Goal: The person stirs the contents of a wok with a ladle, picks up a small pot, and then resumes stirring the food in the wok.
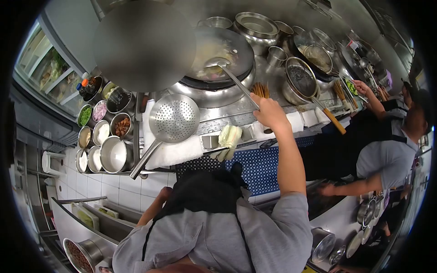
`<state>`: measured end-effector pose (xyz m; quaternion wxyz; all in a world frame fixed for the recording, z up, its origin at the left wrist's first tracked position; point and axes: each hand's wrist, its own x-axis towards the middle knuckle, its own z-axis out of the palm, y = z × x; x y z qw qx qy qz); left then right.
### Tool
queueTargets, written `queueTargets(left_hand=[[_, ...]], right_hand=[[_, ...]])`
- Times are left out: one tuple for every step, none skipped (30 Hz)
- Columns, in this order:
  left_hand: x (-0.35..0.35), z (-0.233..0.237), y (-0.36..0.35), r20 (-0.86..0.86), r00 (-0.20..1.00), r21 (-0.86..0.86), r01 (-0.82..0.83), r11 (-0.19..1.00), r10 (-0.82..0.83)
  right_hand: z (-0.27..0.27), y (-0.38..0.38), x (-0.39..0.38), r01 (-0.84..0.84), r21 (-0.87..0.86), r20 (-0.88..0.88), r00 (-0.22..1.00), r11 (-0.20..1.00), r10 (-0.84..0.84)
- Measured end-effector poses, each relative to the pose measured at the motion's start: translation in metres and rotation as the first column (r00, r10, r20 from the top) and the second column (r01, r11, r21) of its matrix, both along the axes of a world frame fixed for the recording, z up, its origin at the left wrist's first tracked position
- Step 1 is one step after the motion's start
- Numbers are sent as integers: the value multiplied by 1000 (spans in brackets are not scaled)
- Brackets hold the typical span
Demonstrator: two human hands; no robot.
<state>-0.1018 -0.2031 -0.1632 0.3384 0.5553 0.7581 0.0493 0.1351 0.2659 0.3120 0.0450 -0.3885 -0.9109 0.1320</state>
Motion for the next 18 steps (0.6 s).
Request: queueTargets(left_hand=[[-2,-4,7,127,991,50,-56,997,49],[-2,-7,12,226,961,56,-177,983,160],[-1,-13,16,324,908,51,-296,954,265],[-3,-24,20,417,835,35,-410,911,360],[-5,-35,24,469,783,23,-474,880,409],[-8,-53,25,518,725,8,-535,845,454],[-9,-57,26,565,661,-11,-593,805,494],[-10,-61,25,557,680,-1,-573,819,477],[-10,-57,26,547,700,9,-554,833,459],[-10,-53,26,538,718,17,-533,846,442],[-9,-49,24,462,782,43,-490,871,417],[-7,-36,22,382,838,63,-444,894,390],[-4,-23,19,298,885,79,-397,914,359],[-1,-12,14,252,907,38,-357,933,337],[3,7,9,209,927,-6,-318,948,312],[7,18,6,167,944,-52,-280,959,285],[10,16,1,149,955,-50,-254,966,258],[11,16,-7,130,964,-48,-229,972,233]], right_hand=[[0,2,-6,13,-11,19,1000,1000,-12],[0,4,-12,24,-22,37,999,999,-24],[-4,7,-16,15,-1,18,1000,1000,-14],[-9,12,-21,5,21,-2,1000,1000,-5],[-13,16,-25,-4,43,-21,1000,999,5],[-16,20,-31,-2,51,-13,1000,999,2],[-17,24,-37,1,59,-4,1000,998,0],[-17,27,-44,2,67,4,1000,998,-3],[-17,29,-50,-7,69,-3,1000,998,7],[-16,31,-56,-15,71,-10,1000,997,16],[-15,35,-61,-24,73,-18,1000,997,25],[-18,41,-66,-31,79,-35,999,996,34],[-23,49,-71,-40,84,-52,998,996,44],[-26,54,-75,-50,89,-67,996,995,56],[-24,56,-79,-30,30,-79,996,999,32],[-22,57,-83,-10,-28,-89,996,1000,8],[-21,57,-86,7,-86,-97,995,996,-15],[-24,59,-86,-1,-79,-112,994,997,-8]])
